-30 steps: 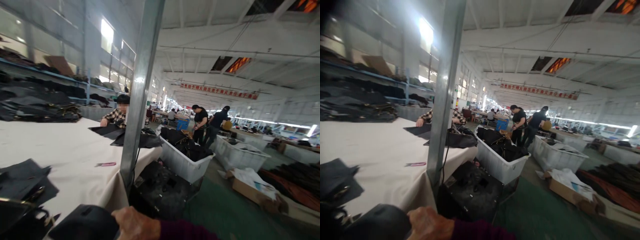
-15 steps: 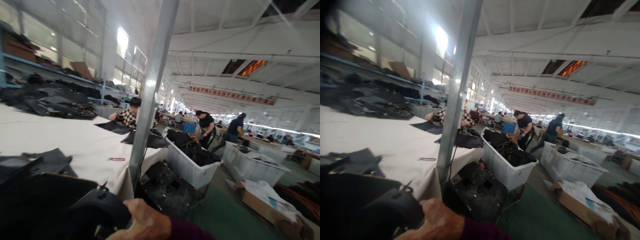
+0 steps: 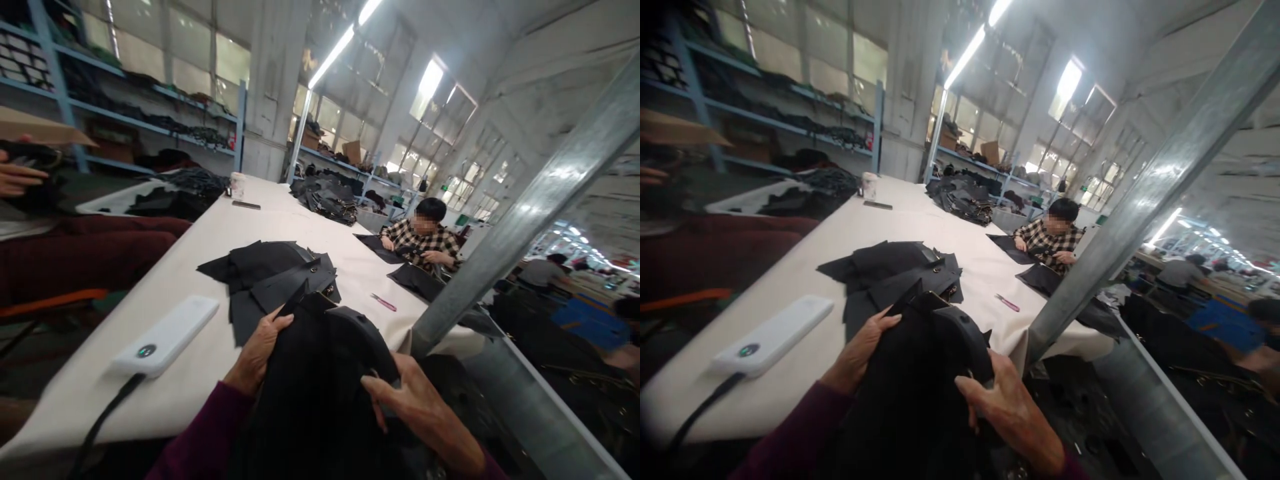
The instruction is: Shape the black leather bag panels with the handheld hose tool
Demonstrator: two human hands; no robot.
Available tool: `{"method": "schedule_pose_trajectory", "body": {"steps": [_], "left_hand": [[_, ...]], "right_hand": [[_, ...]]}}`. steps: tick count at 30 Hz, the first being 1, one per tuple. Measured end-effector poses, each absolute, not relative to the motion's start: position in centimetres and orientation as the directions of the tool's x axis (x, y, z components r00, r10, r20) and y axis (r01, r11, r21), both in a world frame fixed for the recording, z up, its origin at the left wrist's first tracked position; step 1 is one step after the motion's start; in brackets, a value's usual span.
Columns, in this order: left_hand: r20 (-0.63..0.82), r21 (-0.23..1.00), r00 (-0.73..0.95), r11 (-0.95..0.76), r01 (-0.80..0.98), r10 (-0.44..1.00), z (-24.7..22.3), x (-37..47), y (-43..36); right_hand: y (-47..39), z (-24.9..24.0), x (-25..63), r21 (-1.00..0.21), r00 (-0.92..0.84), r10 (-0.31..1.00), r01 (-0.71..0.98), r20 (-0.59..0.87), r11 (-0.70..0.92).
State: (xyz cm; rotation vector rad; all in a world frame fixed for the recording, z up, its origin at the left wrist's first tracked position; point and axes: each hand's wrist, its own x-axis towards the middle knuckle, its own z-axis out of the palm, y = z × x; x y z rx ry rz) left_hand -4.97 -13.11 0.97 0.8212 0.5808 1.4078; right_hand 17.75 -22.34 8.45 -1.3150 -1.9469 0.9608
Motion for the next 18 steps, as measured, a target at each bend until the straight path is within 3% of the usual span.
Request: {"method": "schedule_pose_trajectory", "body": {"steps": [8,13,16,18], "left_hand": [[0.174,0.835,0.154,-0.063,-0.547,0.973,1.0,-4.9,-14.5],[0.204,0.881,0.222,-0.08,-0.467,0.953,0.7,-4.2,-15.4],[0.21,0.87,0.159,-0.11,-0.48,0.965,0.4,-3.9,-15.9],[0.186,0.864,0.086,-0.121,-0.49,0.979,0.3,-4.1,-16.7]], "right_hand": [[-21.9,9.2,14.6,-0.81,-0.408,0.912,0.518,0.048,0.274],[-20.7,9.5,14.1,-0.777,-0.391,0.914,0.541,0.107,0.322],[-21.1,10.1,14.0,-0.709,-0.342,0.933,0.63,0.115,0.318],[-21.5,10.5,13.4,-0.66,-0.413,0.9,0.639,0.14,0.396]]}}
